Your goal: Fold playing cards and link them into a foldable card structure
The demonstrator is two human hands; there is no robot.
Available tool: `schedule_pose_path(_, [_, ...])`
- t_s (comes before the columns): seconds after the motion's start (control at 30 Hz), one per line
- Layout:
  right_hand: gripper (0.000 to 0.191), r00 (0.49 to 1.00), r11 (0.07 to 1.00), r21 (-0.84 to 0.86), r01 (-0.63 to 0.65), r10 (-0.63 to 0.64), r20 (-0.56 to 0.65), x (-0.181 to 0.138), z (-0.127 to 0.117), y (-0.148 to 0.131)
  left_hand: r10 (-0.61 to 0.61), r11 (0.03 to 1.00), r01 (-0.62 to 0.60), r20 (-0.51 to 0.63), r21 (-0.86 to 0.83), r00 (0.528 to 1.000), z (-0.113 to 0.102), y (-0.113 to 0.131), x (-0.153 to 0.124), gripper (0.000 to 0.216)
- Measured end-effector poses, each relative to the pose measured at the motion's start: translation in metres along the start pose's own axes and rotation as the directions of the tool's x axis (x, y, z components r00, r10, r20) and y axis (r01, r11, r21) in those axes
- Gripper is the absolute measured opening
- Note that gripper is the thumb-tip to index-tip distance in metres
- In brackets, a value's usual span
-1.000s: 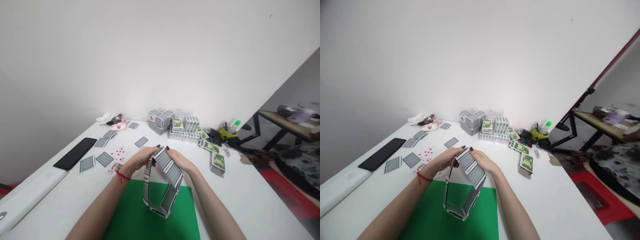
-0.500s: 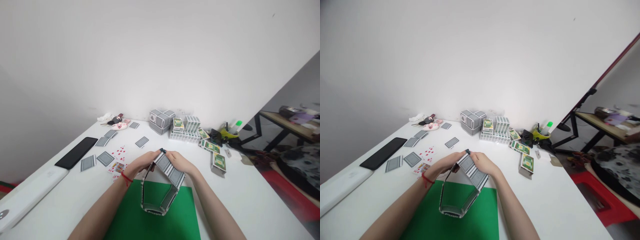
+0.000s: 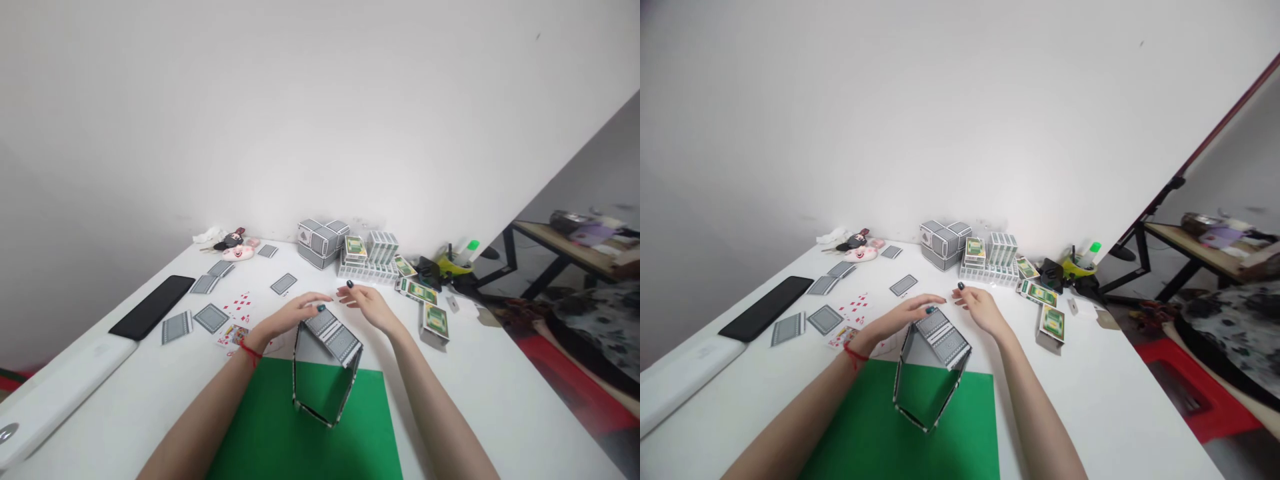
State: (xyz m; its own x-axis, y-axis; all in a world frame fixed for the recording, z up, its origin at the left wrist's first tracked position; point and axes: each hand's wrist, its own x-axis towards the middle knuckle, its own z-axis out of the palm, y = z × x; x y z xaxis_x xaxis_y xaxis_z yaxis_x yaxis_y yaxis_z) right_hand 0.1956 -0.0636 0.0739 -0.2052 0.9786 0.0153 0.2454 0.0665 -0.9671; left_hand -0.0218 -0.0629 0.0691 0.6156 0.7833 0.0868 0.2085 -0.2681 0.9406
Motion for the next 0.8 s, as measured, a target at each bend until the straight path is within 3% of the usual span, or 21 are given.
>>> schedule_pose_path(0.1, [0.053,0.999,0.999,0.032,0.010,-0.009,-0.033,-0.005,-0.011,-0.009,-0.014,0.996,0.021,0.078,-0.084,0.997,0.008,-0.008,0.000,0.034])
schedule_pose_path(0.33, [0.052,0.997,0.999,0.042,0.000,0.004,-0.078,-0.030,-0.008,-0.002,-0.154,0.982,0.138,-0.123,-0.126,0.980,0.010,-0.020,0.006,0.032])
schedule_pose_path(0.5, [0.066,0.989,0.982,-0.116,0.146,-0.145,0.020,-0.066,0.019,0.011,-0.189,0.977,0.160,-0.222,-0.144,0.957,0.013,-0.025,0.010,0.029])
schedule_pose_path(0.63, [0.053,0.981,0.948,-0.260,0.186,-0.195,-0.012,-0.075,0.033,0.019,-0.154,0.961,0.111,-0.156,-0.254,0.976,0.016,-0.031,0.006,0.036])
schedule_pose_path(0.8, [0.049,0.970,0.939,-0.273,0.210,-0.235,-0.063,-0.070,0.038,0.025,-0.092,0.964,0.065,-0.093,-0.258,0.991,0.020,-0.034,-0.006,0.059])
